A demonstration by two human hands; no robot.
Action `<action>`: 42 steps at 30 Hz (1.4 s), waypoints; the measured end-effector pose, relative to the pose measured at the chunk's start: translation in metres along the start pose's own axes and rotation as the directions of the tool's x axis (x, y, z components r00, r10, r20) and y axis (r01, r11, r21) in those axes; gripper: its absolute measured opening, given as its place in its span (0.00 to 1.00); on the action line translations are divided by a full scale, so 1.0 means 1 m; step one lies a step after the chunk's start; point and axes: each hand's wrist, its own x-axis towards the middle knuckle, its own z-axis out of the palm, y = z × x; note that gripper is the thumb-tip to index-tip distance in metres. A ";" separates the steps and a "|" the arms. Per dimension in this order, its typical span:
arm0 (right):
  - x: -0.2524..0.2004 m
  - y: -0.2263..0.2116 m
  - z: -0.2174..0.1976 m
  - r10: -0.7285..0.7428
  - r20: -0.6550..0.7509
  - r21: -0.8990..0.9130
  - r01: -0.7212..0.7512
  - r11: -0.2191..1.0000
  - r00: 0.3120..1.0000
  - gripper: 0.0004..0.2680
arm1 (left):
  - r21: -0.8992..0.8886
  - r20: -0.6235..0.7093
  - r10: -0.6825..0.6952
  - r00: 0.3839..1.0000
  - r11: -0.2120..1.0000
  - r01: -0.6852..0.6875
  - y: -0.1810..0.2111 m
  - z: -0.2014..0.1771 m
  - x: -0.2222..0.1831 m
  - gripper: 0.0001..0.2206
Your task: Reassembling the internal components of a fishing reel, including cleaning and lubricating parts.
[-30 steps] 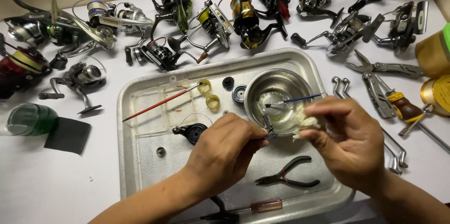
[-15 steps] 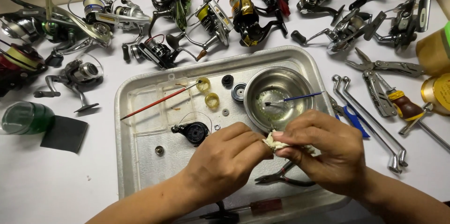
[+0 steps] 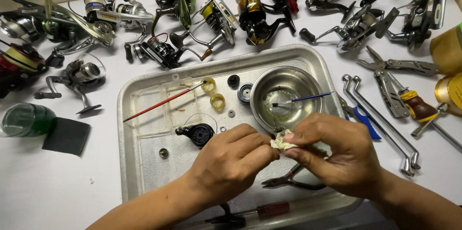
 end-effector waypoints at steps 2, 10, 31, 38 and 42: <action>-0.013 0.008 -0.006 0.194 -0.016 0.144 -0.189 0.971 0.981 0.05 | -0.030 -0.025 -0.004 1.000 1.000 0.003 0.002 -0.001 0.002 0.09; -0.013 0.017 -0.015 0.490 0.240 0.454 -0.543 0.707 0.838 0.06 | -0.031 -0.084 0.006 0.996 0.999 -0.009 0.001 -0.004 0.003 0.11; -0.013 0.017 -0.019 0.242 0.668 -0.258 -0.087 0.962 0.703 0.07 | -0.365 -0.131 -0.485 0.864 0.834 0.413 -0.008 -0.003 -0.015 0.15; -0.014 0.004 0.001 0.062 0.586 -0.356 0.188 0.916 0.808 0.04 | -0.503 -0.215 -0.626 0.750 0.729 0.464 -0.003 -0.018 -0.005 0.10; -0.030 0.008 0.029 0.117 0.513 -0.445 0.147 0.883 0.851 0.16 | -0.746 -0.240 -0.738 0.631 0.556 0.367 0.000 -0.026 0.000 0.11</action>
